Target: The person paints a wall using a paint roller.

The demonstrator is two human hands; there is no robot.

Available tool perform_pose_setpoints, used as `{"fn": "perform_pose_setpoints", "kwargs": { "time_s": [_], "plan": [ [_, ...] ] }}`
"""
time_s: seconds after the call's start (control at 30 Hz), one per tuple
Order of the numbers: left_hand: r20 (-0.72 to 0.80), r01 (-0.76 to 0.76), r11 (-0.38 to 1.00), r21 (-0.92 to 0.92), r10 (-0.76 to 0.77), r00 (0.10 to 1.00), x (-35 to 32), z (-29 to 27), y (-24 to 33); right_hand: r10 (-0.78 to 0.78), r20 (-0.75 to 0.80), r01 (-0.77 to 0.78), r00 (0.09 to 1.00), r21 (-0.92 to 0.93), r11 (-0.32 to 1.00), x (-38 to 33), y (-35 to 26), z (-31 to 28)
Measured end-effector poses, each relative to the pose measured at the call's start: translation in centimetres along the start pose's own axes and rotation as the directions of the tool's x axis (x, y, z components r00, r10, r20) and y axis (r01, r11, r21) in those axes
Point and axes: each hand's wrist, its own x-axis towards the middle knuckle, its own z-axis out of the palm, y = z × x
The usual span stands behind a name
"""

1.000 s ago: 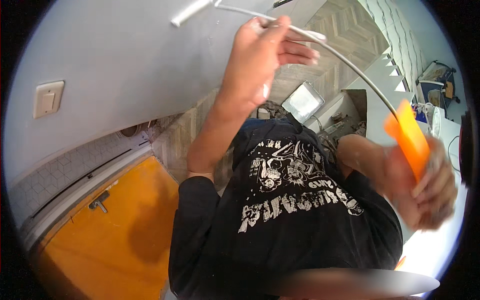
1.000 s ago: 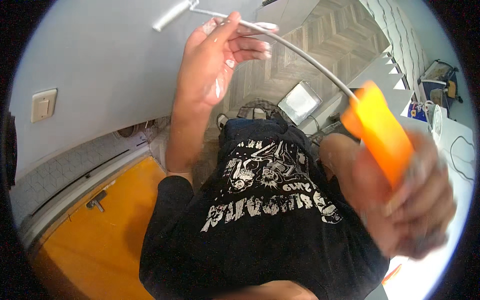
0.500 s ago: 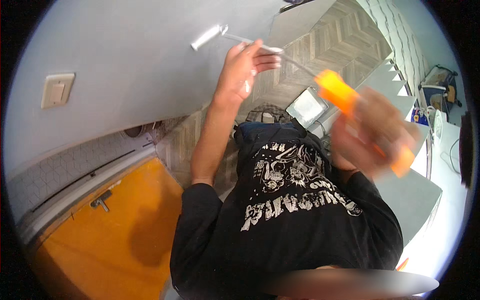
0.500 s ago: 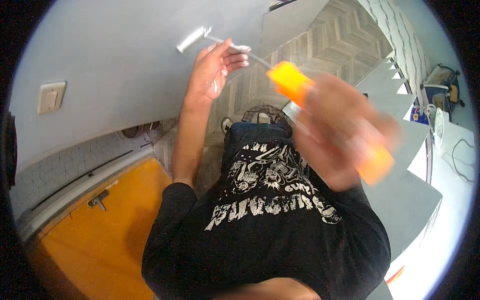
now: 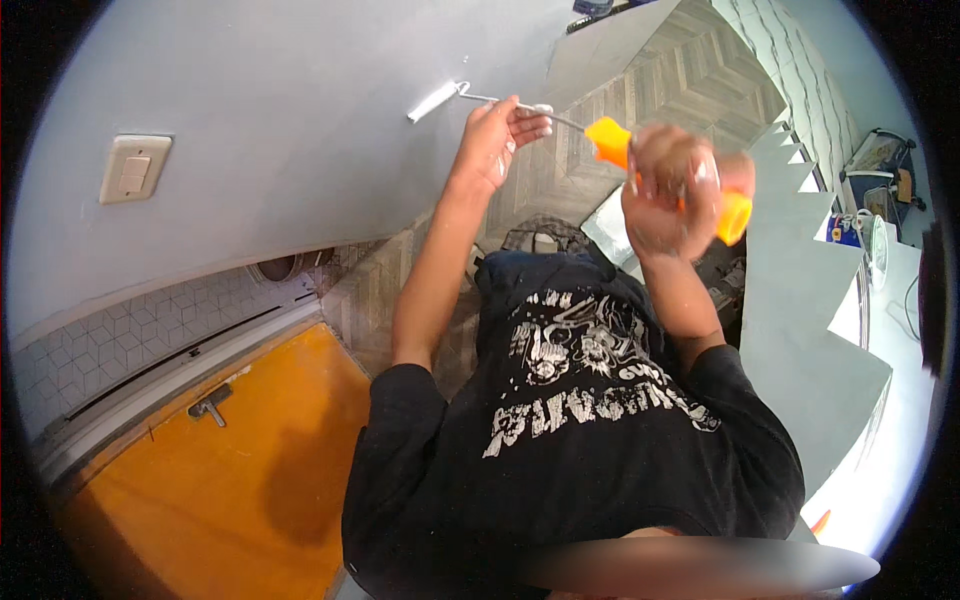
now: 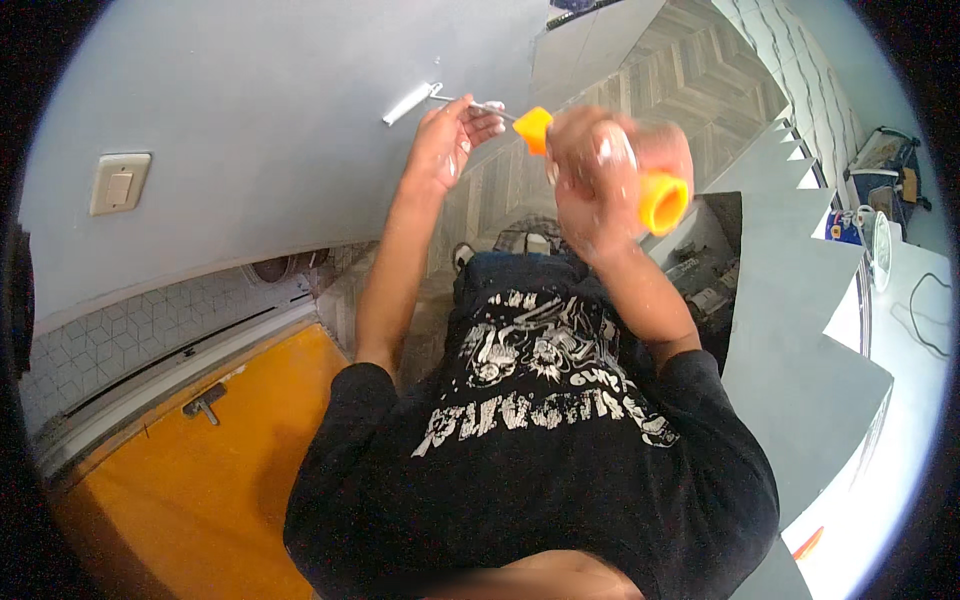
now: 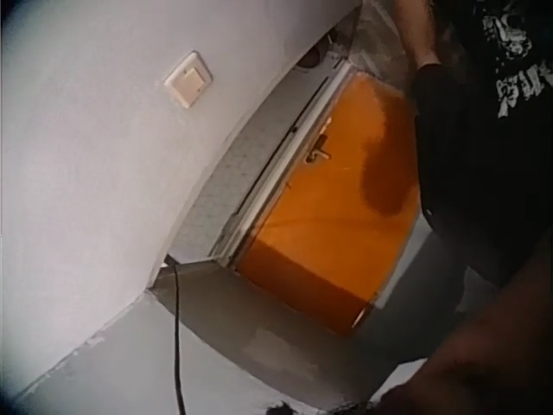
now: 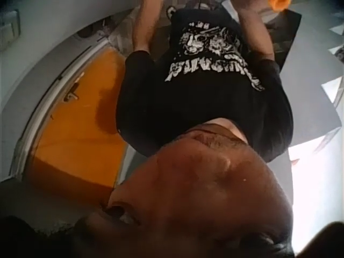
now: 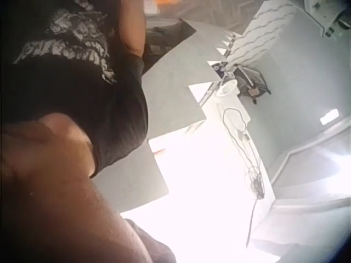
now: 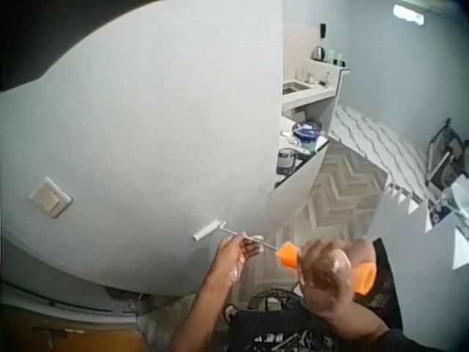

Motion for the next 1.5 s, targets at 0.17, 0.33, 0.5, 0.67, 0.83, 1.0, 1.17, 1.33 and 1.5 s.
{"fn": "perform_pose_setpoints", "kwargs": {
  "time_s": [0.17,0.33,0.5,0.67,0.83,1.0,1.17,1.33,1.5],
  "plan": [
    [0.128,-0.048,0.999,0.017,0.045,0.991,-5.5,6.9,4.1,0.172,0.301,-0.034,0.938,-0.414,0.91,1.1,-11.4,-1.8],
    [0.172,-0.049,0.999,-0.012,0.05,0.984,-3.4,5.3,3.6,-0.113,-0.118,0.112,0.987,-0.015,0.994,1.2,-6.1,1.0],
    [-0.045,0.066,0.997,0.032,-0.064,0.997,0.1,0.2,0.9,0.029,-0.004,-0.029,1.0,-0.069,0.997,-1.2,0.9,-0.2],
    [0.254,-0.09,0.994,0.059,0.072,0.964,-6.4,8.5,5.2,-0.106,0.1,0.119,0.989,-0.134,0.984,0.4,-11.0,-0.6],
    [0.233,-0.037,0.998,0.049,0.024,0.972,-4.2,8.2,4.5,-0.241,0.044,0.245,0.97,-0.202,0.948,1.9,-7.8,-1.2],
    [0.045,0.06,0.997,0.051,-0.062,0.997,-0.9,2.0,1.7,0.049,0.222,0.037,0.974,-0.366,0.93,0.5,-3.4,-0.1],
    [0.247,-0.045,0.997,0.067,0.027,0.969,-6.2,9.6,5.4,-0.17,0.054,0.16,0.984,0.149,0.976,0.9,-11.4,-0.5],
    [0.262,-0.012,0.997,0.082,-0.01,0.965,-1.1,5.2,3.5,-0.009,0.264,0.133,0.964,-0.457,0.879,1.6,-6.3,-2.3],
    [0.088,0.067,0.991,0.115,-0.077,0.993,-0.2,4.1,1.6,0.008,0.151,0.028,0.988,-0.239,0.971,0.2,-3.7,-1.1]
  ]
}}
